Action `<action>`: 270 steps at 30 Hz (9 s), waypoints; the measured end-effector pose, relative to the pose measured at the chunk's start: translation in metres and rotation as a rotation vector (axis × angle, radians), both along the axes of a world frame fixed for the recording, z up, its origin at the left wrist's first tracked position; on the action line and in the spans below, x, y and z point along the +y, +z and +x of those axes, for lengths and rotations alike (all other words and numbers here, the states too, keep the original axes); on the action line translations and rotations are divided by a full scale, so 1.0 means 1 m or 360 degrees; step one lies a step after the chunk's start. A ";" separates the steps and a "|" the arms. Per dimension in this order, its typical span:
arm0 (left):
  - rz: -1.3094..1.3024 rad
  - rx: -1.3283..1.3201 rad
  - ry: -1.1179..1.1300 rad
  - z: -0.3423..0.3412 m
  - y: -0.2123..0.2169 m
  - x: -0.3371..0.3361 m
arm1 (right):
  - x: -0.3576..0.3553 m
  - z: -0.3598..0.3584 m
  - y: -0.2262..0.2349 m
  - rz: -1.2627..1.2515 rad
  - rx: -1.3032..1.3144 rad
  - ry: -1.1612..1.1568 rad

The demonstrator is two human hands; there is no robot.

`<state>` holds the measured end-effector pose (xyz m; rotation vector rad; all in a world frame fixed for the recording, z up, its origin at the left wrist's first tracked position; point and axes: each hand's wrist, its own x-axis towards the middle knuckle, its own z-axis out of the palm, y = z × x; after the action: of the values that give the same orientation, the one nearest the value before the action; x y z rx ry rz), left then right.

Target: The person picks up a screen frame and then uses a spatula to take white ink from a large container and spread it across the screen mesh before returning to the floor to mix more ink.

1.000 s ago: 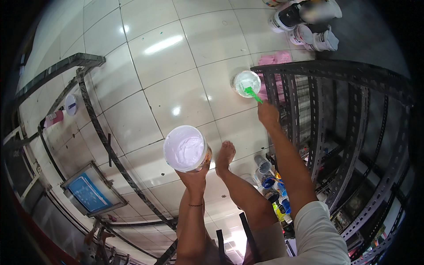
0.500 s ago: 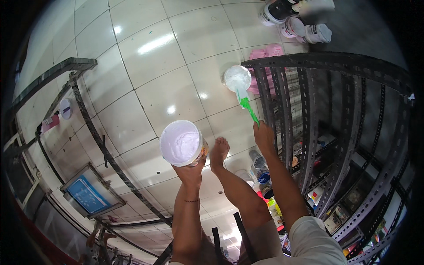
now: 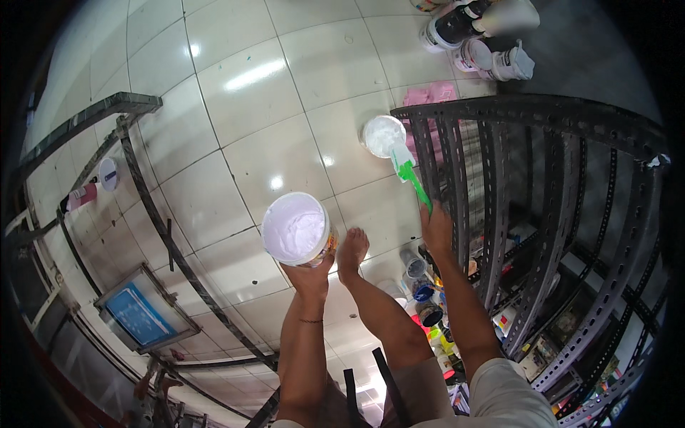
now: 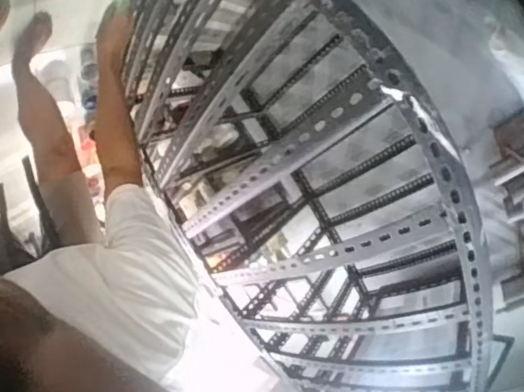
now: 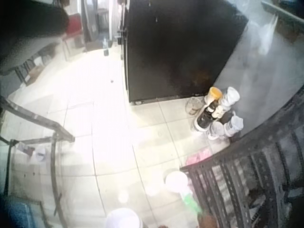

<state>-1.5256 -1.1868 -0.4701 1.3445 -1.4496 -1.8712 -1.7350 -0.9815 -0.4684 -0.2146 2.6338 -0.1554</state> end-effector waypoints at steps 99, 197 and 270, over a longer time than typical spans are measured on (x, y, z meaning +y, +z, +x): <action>-0.1707 -0.0498 0.0759 0.185 0.719 -0.117 | -0.219 0.107 0.725 -0.1746 -0.0175 0.1697; -0.1050 -0.1768 0.3593 1.605 0.686 1.650 | 1.057 1.740 0.741 -0.0912 -0.1784 0.3117; -0.0957 0.0163 0.2424 1.908 0.646 1.646 | 1.135 1.884 0.718 -0.1341 0.0270 0.2563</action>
<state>0.3821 0.4597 0.1760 1.3028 -0.4322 -0.4362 0.1495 0.1531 0.2493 -2.4233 1.5834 -0.6259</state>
